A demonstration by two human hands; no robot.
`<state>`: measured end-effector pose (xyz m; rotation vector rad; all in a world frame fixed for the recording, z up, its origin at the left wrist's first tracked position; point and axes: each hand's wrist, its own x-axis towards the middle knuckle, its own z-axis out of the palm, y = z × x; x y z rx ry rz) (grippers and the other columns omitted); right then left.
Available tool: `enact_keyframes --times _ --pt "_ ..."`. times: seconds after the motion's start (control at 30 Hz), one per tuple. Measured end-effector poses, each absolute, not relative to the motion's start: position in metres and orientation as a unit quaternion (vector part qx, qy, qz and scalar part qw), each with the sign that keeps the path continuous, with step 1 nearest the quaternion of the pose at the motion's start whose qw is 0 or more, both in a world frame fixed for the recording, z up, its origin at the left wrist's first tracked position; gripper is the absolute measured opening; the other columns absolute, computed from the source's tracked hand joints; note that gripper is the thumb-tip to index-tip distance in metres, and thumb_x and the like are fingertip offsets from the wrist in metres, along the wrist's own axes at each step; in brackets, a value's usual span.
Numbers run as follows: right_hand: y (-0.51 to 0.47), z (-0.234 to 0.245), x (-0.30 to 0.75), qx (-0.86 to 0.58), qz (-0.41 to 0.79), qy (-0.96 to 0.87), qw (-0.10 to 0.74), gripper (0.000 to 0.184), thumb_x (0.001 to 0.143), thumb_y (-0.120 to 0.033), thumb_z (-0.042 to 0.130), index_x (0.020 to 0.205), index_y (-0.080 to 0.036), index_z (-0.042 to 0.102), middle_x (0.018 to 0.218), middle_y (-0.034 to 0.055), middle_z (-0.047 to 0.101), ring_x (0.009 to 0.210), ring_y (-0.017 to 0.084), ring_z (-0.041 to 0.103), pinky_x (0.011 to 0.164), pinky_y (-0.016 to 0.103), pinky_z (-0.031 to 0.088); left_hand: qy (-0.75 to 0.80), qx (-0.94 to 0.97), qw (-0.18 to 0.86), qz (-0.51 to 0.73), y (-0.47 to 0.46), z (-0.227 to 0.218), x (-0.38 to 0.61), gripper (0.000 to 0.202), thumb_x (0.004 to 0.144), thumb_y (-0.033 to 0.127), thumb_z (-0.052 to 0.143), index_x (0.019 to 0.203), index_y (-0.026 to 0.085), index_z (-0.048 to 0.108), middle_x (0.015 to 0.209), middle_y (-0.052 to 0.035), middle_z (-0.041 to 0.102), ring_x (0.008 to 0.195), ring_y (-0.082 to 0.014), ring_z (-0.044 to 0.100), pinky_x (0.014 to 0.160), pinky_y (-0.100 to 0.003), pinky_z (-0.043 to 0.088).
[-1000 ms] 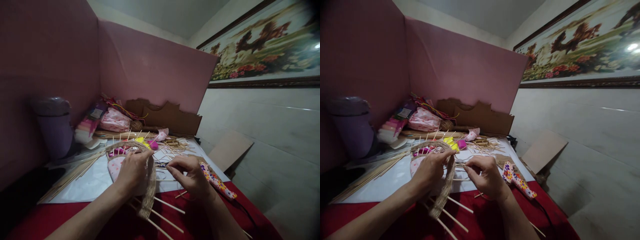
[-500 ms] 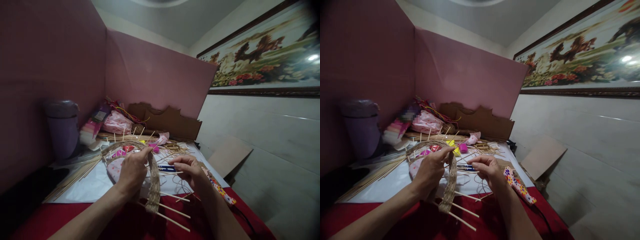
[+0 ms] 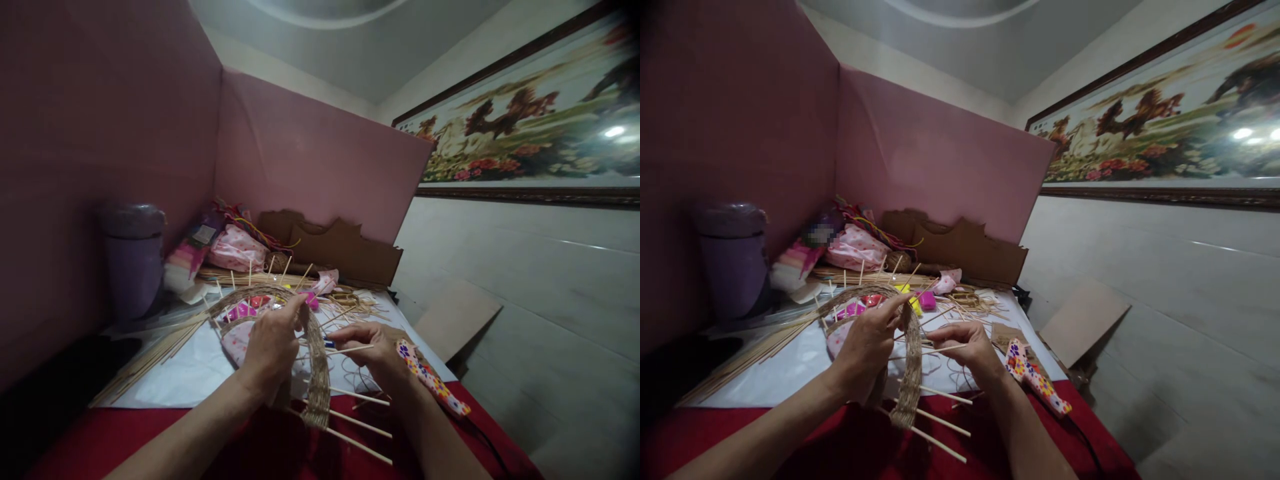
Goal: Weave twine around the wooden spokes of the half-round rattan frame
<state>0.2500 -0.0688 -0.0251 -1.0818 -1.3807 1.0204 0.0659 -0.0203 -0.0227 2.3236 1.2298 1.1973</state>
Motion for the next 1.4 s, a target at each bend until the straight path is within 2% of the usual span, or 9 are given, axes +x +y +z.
enact_keyframes --times 0.1,0.23,0.47,0.8,1.03,1.13,1.3,1.4 --pt "-0.068 -0.027 0.251 -0.447 0.416 -0.581 0.538 0.017 0.058 -0.018 0.066 0.072 -0.019 0.077 0.049 -0.0030 0.052 0.043 0.005 0.027 0.040 0.021 0.016 0.407 0.790 0.153 0.432 -0.021 -0.023 0.067 0.061 0.069 -0.003 0.043 0.122 0.023 0.054 0.092 -0.0042 0.070 0.085 -0.0193 0.063 0.071 -0.028 0.043" --pt "-0.067 -0.028 0.253 -0.443 0.425 -0.573 0.542 0.014 0.060 -0.019 0.067 0.070 -0.019 0.077 0.046 -0.0041 0.048 0.041 0.004 0.024 0.040 0.021 0.014 0.377 0.769 0.219 0.468 -0.022 -0.022 0.068 0.058 0.068 -0.002 0.044 0.118 0.023 0.058 0.093 -0.0043 0.070 0.086 -0.0182 0.062 0.073 -0.027 0.045" --pt "-0.067 -0.027 0.250 -0.457 0.402 -0.578 0.544 0.014 0.060 -0.022 0.070 0.072 -0.019 0.077 0.050 -0.0016 0.054 0.044 0.005 0.028 0.041 0.021 0.018 0.363 0.721 0.336 0.486 -0.017 -0.021 0.069 0.058 0.063 0.002 0.043 0.115 0.020 0.060 0.076 -0.0001 0.068 0.065 -0.0139 0.058 0.061 -0.024 0.042" --pt "-0.067 -0.026 0.251 -0.461 0.391 -0.596 0.529 0.015 0.063 -0.023 0.071 0.075 -0.018 0.077 0.049 -0.0026 0.051 0.045 0.005 0.028 0.043 0.020 0.022 0.333 0.725 0.365 0.479 -0.023 -0.015 0.069 0.050 0.069 0.020 0.058 0.119 0.019 0.057 0.082 -0.0026 0.068 0.075 -0.0172 0.061 0.067 -0.029 0.046" --pt "-0.069 -0.024 0.250 -0.458 0.391 -0.601 0.526 0.016 0.064 -0.025 0.072 0.077 -0.018 0.076 0.053 -0.0018 0.054 0.046 0.005 0.031 0.043 0.020 0.024 0.325 0.684 0.416 0.504 -0.014 -0.026 0.072 0.052 0.067 0.029 0.067 0.117 0.018 0.058 0.083 -0.0045 0.069 0.076 -0.0181 0.062 0.067 -0.030 0.048" --pt "-0.070 -0.023 0.250 -0.465 0.392 -0.604 0.515 0.018 0.064 -0.029 0.073 0.077 -0.017 0.075 0.054 -0.0015 0.055 0.047 0.006 0.034 0.044 0.020 0.025 0.337 0.679 0.405 0.512 -0.012 -0.027 0.071 0.051 0.067 0.029 0.068 0.116 0.019 0.058 0.085 -0.0043 0.069 0.077 -0.0184 0.063 0.068 -0.030 0.048" --pt "-0.073 -0.021 0.255 -0.458 0.387 -0.618 0.509 0.020 0.060 -0.035 0.077 0.063 -0.015 0.071 0.054 -0.0007 0.055 0.050 0.008 0.038 0.046 0.021 0.025 0.366 0.685 0.361 0.516 -0.010 -0.027 0.068 0.050 0.068 0.032 0.067 0.116 0.021 0.058 0.085 -0.0032 0.068 0.077 -0.0184 0.062 0.068 -0.030 0.048" --pt "-0.076 -0.019 0.255 -0.472 0.399 -0.627 0.475 0.022 0.063 -0.037 0.076 0.067 -0.015 0.074 0.050 -0.0020 0.052 0.048 0.007 0.036 0.045 0.022 0.025 0.376 0.685 0.343 0.520 -0.009 -0.025 0.067 0.050 0.068 0.033 0.068 0.115 0.020 0.059 0.084 -0.0030 0.068 0.075 -0.0178 0.062 0.067 -0.029 0.047"
